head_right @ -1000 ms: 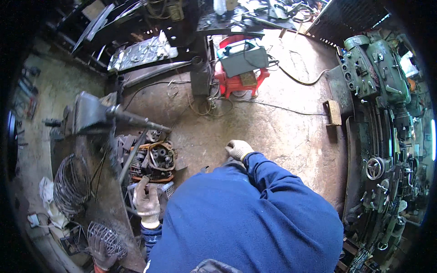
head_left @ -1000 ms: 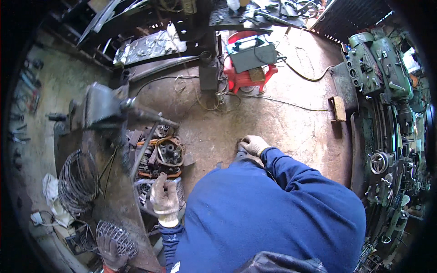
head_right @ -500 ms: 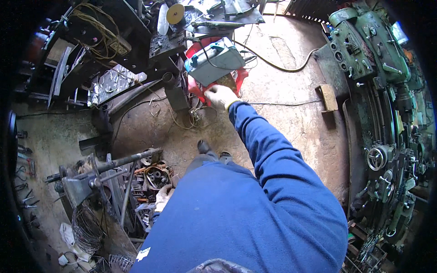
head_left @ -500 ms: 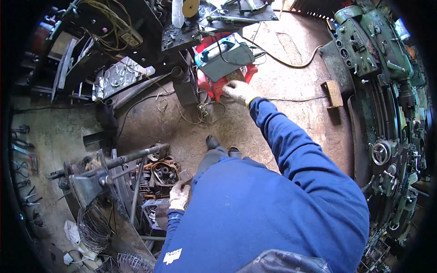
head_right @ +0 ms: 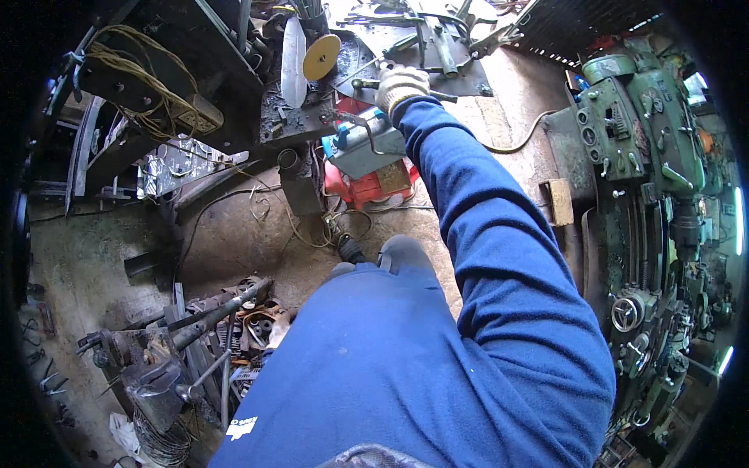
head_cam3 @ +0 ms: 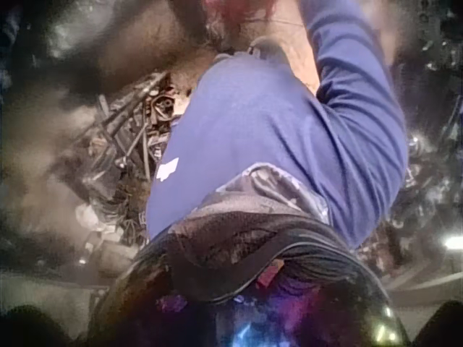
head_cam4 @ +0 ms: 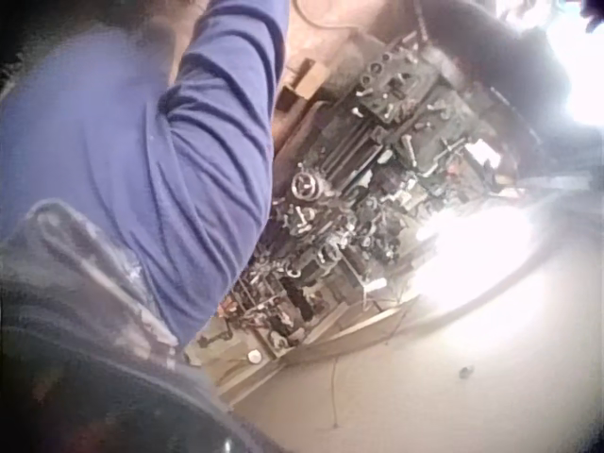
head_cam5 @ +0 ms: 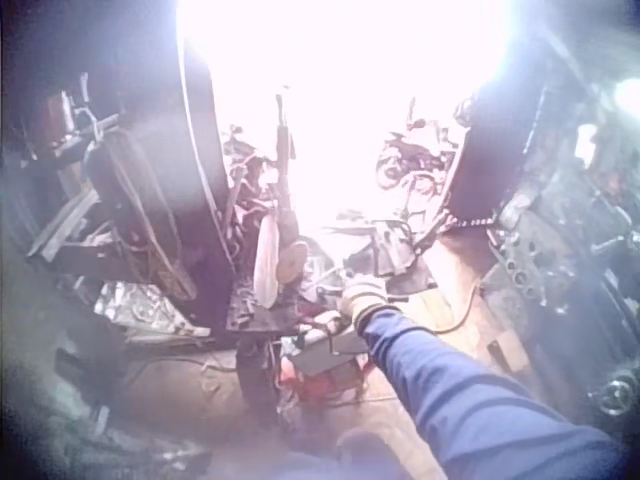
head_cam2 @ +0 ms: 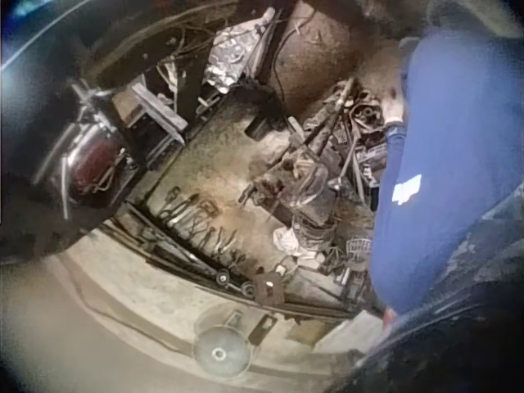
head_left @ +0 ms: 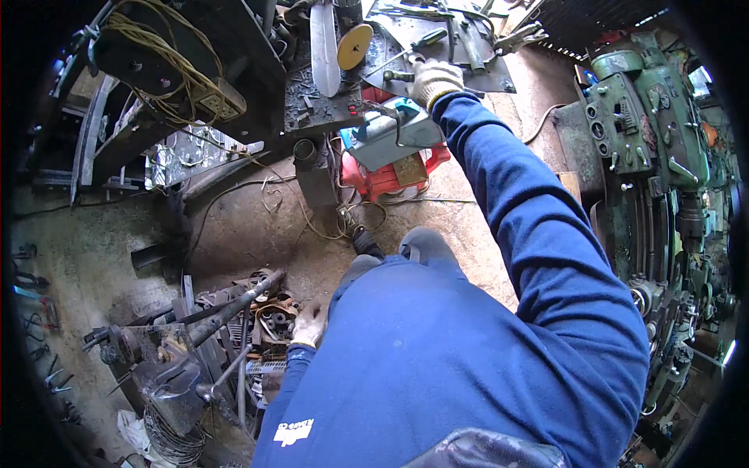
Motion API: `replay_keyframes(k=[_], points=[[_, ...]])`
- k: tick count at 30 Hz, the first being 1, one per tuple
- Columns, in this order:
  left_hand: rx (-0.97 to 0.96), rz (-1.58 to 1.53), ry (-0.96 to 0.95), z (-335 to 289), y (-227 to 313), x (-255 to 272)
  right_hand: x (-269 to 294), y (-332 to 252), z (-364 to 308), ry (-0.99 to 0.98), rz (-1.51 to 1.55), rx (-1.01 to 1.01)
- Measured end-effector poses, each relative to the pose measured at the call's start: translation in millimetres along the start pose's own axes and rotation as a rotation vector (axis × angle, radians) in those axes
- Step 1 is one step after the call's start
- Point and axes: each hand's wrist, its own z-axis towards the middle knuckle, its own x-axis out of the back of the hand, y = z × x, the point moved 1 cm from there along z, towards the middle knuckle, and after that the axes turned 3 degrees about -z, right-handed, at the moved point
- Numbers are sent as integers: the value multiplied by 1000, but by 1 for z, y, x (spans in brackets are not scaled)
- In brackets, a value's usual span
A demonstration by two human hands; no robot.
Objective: The person holds a circular metal wire frame while another person hammers it, then uses pliers to hold metal rods against a jig and applies heat with a welding torch.
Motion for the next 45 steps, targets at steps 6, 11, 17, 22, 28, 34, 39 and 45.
replay_keyframes(k=[6, 11, 17, 22, 28, 34, 39, 45], points=[[-82, -139, 187, 26, 15, 7, -5, -3, 38, -109, -43, 23], [93, -170, 24, 9, 10, -41, 13, 3, 52, -221, 6, 272], [322, -124, 40, -38, 51, -94, -9, 14, 78, -219, 87, 441], [-3, 18, 130, -45, 137, -108, 35, 24, 68, -264, 142, 424], [-270, 222, 118, -47, 235, -87, 17, 36, 59, -120, 134, 481], [110, -49, 111, -22, 230, -97, -9, 92, -17, 415, 464, 709], [52, -157, 156, -24, 247, -122, -25, 159, -59, 464, 715, 731], [212, -153, 87, -45, 303, -151, -37, 227, -40, 379, 844, 799]])
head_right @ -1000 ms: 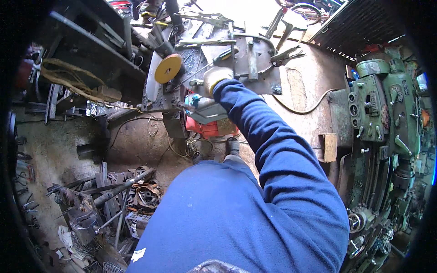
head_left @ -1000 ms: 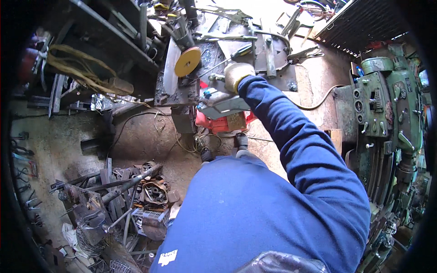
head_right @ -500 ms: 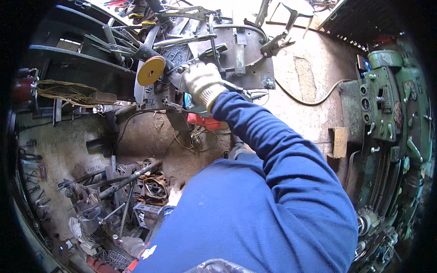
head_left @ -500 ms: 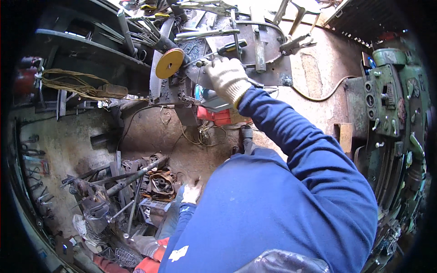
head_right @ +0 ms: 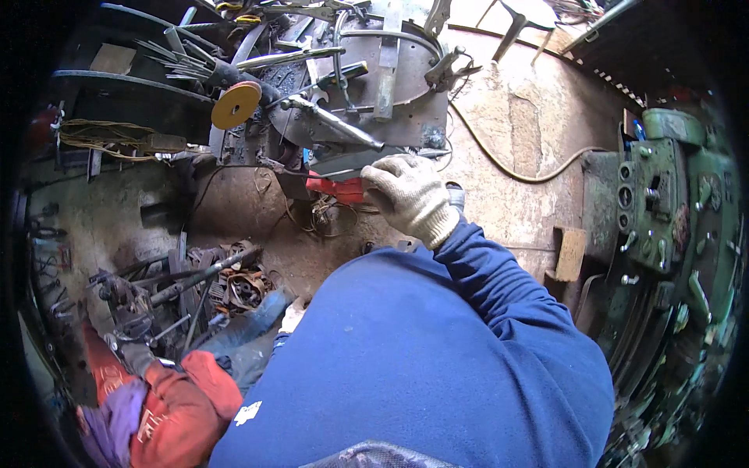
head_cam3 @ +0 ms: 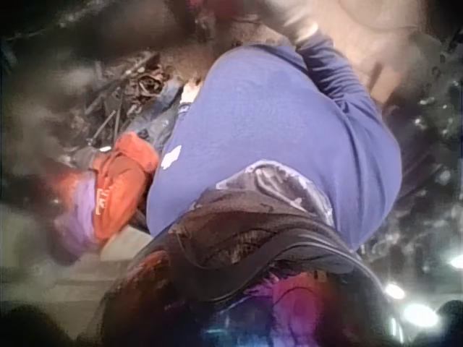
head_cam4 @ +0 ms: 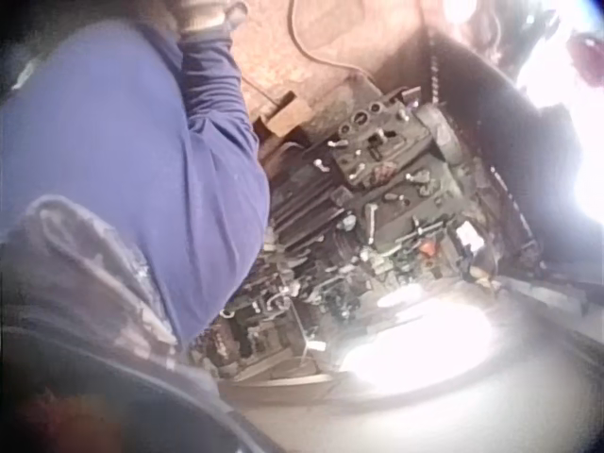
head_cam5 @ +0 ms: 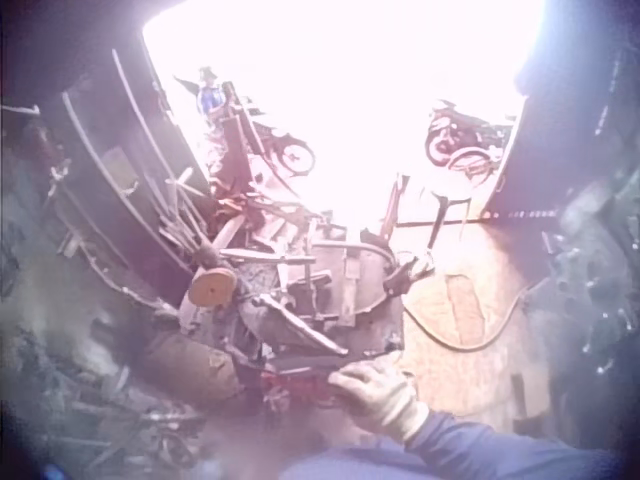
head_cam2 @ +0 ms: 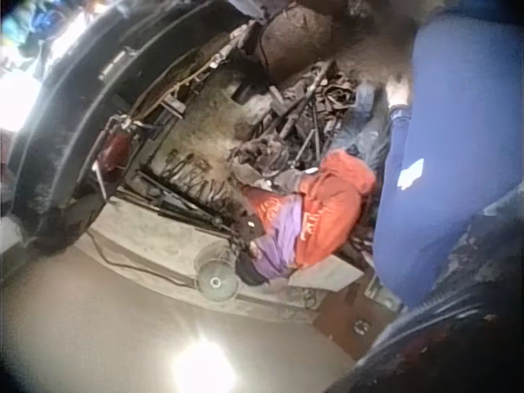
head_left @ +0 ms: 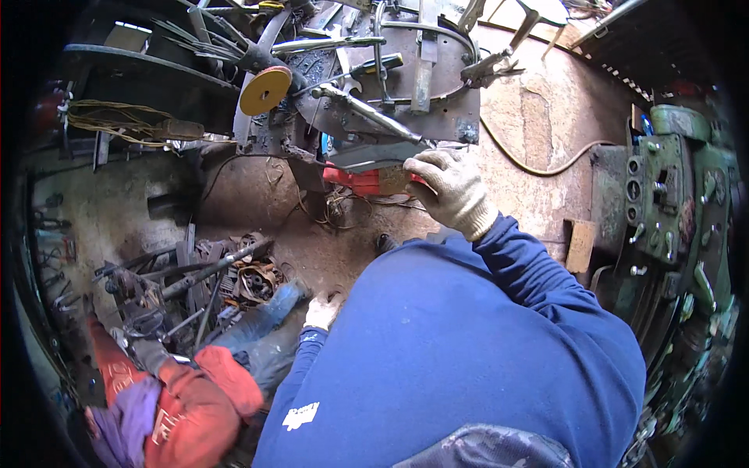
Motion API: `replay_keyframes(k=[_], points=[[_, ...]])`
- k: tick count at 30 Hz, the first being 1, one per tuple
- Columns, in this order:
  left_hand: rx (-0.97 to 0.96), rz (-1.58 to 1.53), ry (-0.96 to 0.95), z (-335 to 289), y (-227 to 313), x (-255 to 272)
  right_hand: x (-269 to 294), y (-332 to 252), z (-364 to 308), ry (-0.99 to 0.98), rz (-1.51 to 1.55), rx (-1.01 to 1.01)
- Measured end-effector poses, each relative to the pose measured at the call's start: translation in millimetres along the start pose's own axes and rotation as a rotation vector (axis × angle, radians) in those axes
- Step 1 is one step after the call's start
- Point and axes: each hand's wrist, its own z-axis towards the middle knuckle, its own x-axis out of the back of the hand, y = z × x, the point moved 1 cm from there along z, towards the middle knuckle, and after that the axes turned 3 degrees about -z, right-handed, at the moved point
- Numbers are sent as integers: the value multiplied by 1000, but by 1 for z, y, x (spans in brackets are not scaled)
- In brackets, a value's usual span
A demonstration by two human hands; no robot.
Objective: The person holds a circular metal wire frame while another person hammers it, then uses pliers to hold metal rods against a jig and applies heat with a welding torch.
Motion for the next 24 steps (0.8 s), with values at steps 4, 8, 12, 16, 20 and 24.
replay_keyframes(k=[4, 8, 12, 16, 20, 24], points=[[1, 81, 65, 15, -3, -55, 23, 49, 8, -102, 153, 62], [81, -259, 194, -13, 125, -74, 57, 87, 27, -257, 247, 242], [-162, -316, 243, -28, 201, -102, 74, 124, 27, -322, 234, 373], [-33, -476, 366, -50, 203, -138, 64, 138, 38, -385, 317, 447], [309, -473, 345, -63, 132, -225, 51, 116, 54, -440, 245, 463], [436, -432, 201, -92, 95, -289, 36, 102, 63, -473, 147, 444]])
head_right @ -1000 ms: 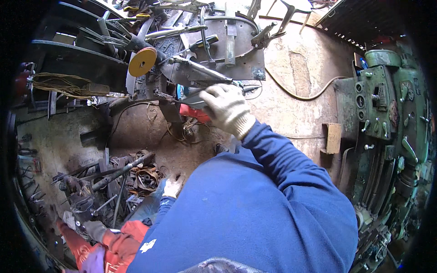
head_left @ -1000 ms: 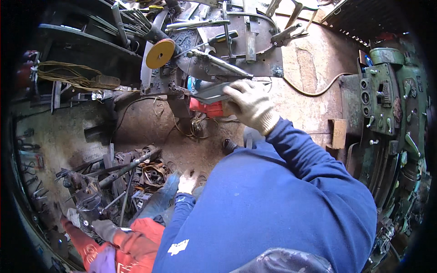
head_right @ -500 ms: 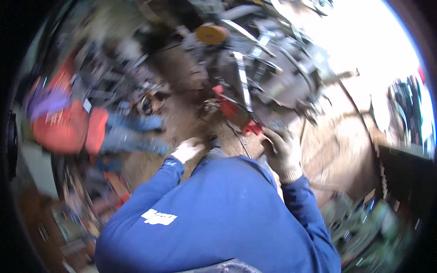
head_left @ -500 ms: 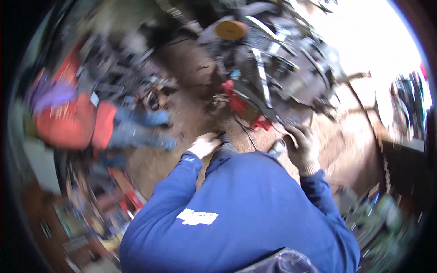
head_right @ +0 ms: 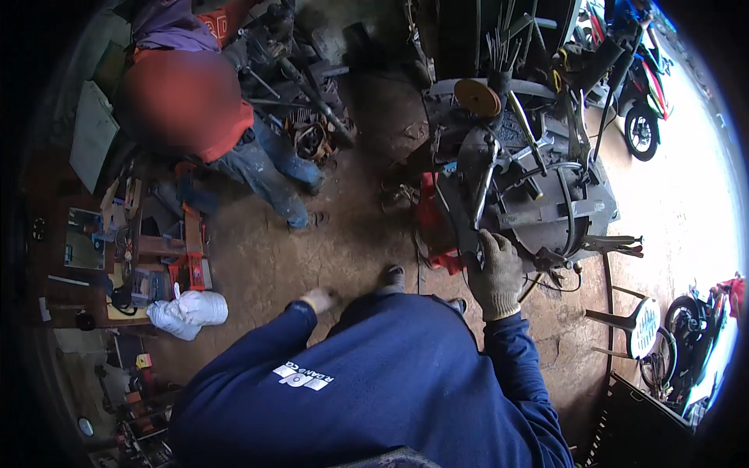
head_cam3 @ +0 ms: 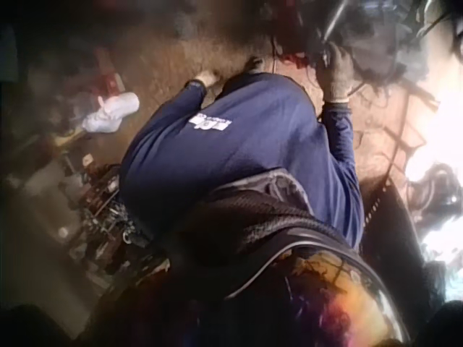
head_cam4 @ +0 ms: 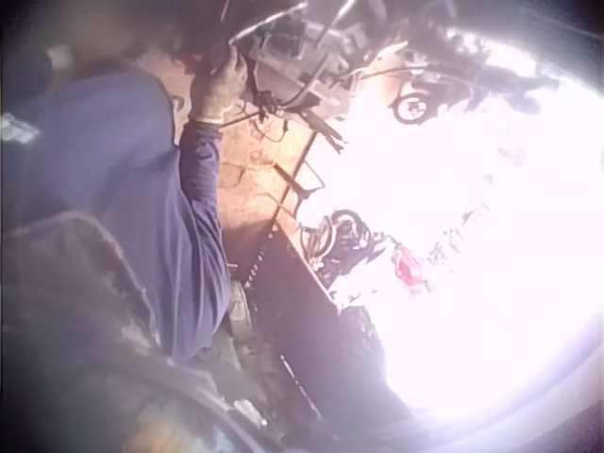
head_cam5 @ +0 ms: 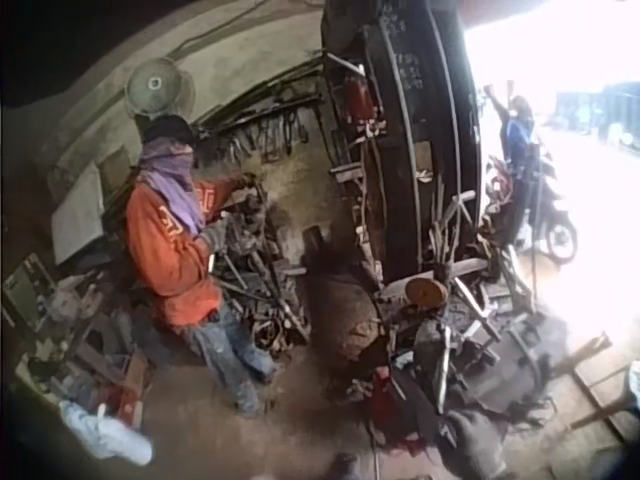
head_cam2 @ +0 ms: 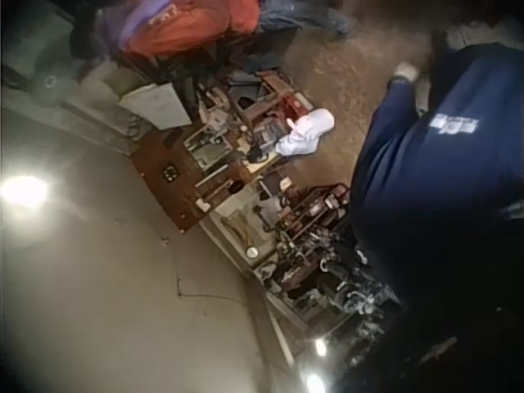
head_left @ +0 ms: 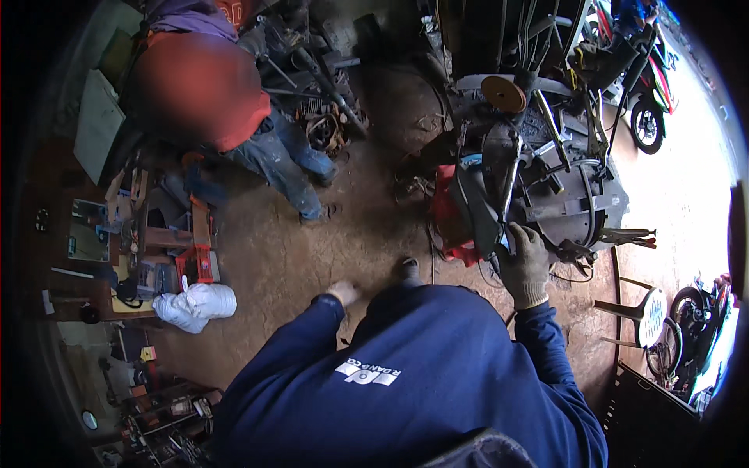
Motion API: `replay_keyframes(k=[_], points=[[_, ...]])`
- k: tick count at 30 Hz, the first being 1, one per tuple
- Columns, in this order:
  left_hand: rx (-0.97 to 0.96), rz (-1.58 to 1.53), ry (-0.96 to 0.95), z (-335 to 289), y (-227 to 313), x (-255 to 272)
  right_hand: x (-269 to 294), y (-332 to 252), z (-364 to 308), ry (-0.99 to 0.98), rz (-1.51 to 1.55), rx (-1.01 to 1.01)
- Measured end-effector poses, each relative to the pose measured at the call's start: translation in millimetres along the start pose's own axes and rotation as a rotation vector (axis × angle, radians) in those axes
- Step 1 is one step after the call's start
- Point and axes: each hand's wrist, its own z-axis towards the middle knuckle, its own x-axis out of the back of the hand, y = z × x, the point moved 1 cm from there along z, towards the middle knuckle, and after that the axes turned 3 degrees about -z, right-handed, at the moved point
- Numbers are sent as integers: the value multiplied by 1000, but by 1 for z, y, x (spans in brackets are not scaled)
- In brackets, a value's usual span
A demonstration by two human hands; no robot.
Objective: The person holds a circular metal wire frame while another person hammers it, then uses pliers to hold metal rods against a jig and applies heat with a welding torch.
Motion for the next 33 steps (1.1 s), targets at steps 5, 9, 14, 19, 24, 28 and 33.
replay_keyframes(k=[5, 9, 14, 19, 24, 28, 33], points=[[-37, -58, -118, 4, -55, -31, -17, -6, 6, -33, -44, -118], [-7, -201, -140, 30, -40, -5, -26, -11, 12, -40, -171, -219], [-96, -255, 73, 51, -31, 51, -31, -22, 27, -89, -278, -341], [-5, -194, -91, 48, -8, 98, -45, -9, 26, -133, -361, -441], [-67, 18, -156, 79, -56, 93, -49, -24, 38, -149, -415, -549], [-56, 68, -187, 96, -65, 96, -45, -33, 38, -227, -415, -632], [-94, 87, -183, 112, -52, 111, -38, -50, 39, -231, -407, -698]])
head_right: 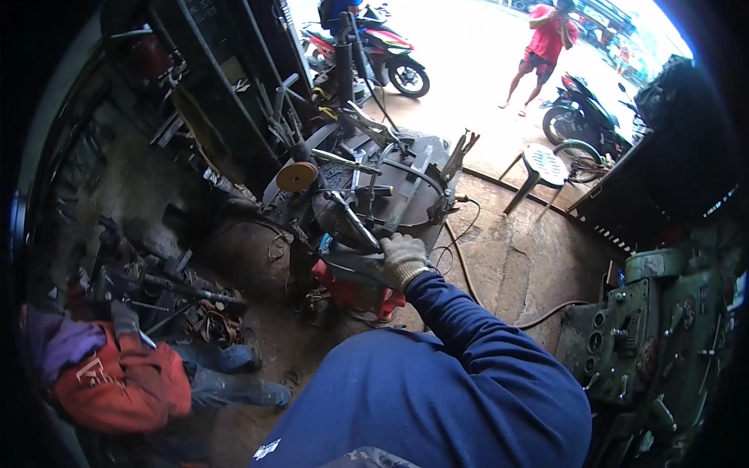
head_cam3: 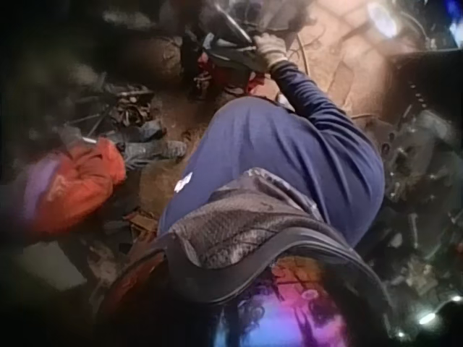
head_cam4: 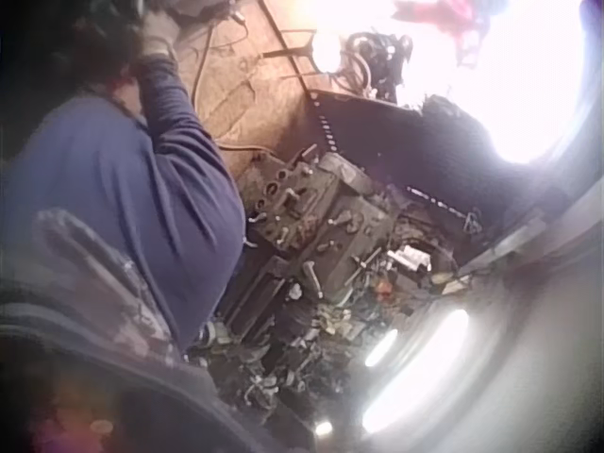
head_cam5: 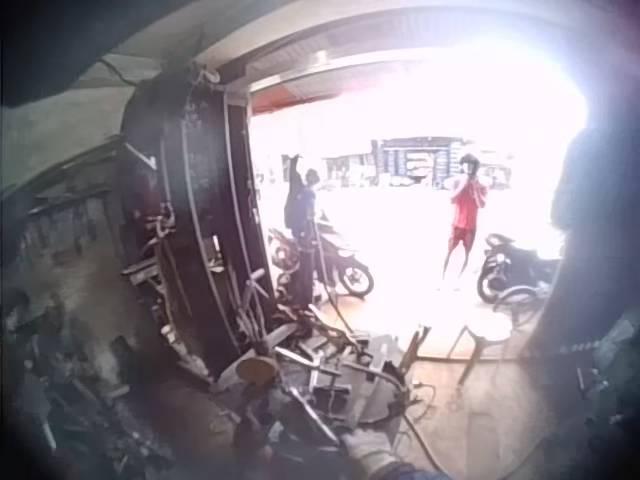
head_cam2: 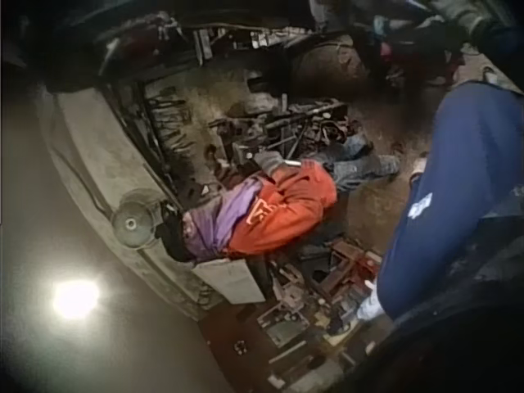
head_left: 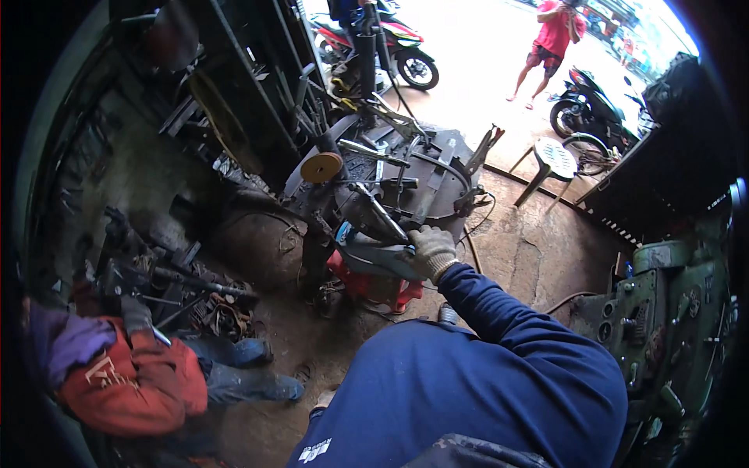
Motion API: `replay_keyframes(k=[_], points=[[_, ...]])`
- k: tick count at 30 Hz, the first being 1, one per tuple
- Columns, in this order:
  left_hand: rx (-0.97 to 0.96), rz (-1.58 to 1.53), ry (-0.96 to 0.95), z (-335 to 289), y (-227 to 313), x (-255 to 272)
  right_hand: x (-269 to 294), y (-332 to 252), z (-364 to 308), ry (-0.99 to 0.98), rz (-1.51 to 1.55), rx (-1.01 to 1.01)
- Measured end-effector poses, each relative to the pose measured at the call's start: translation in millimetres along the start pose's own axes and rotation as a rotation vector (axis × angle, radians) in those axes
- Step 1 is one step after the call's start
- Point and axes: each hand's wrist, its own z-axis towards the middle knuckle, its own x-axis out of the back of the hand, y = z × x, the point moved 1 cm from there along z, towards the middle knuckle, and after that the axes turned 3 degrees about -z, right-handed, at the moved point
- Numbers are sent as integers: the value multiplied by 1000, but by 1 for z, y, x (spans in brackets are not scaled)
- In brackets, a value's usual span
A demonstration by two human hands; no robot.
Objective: The person holds a circular metal wire frame while another person hammers it, then uses pliers to hold metal rods against a jig and applies heat with a welding torch.
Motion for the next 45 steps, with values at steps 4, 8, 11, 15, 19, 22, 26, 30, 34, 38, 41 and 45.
replay_keyframes(k=[4, 8, 11, 15, 19, 22, 26, 30, 34, 38, 41, 45], points=[[-55, 31, -1, 12, 20, 14, -3, -2, 7, -14, 19, -42], [-96, 66, -12, 22, 41, 21, -12, 3, 13, 39, 41, -75], [-116, 89, -19, 27, 49, 22, -19, 10, 17, 44, 100, -143], [-121, 88, -7, 29, 48, 24, -14, 6, 14, 20, 112, -153], [-131, 62, 3, 24, 46, 20, -9, 8, 2, 73, 116, -164], [-92, 55, 12, 19, 37, 26, -16, 12, -21, 299, 158, -86], [-56, 78, -7, 22, 17, 18, -24, 12, -65, 373, 267, 103], [-41, 98, -22, 34, -6, 7, -77, 30, -102, 205, 279, 195], [5, 71, -41, 54, -24, -13, -138, 86, -134, -330, 406, -113], [-157, 175, 19, 53, 7, -17, -257, 233, -216, -399, 350, -759], [-114, -6, -17, -7, 46, 13, -270, 264, -258, -683, 149, -704], [-107, -110, -2, -13, 52, 8, -258, 263, -274, -677, 365, -951]])
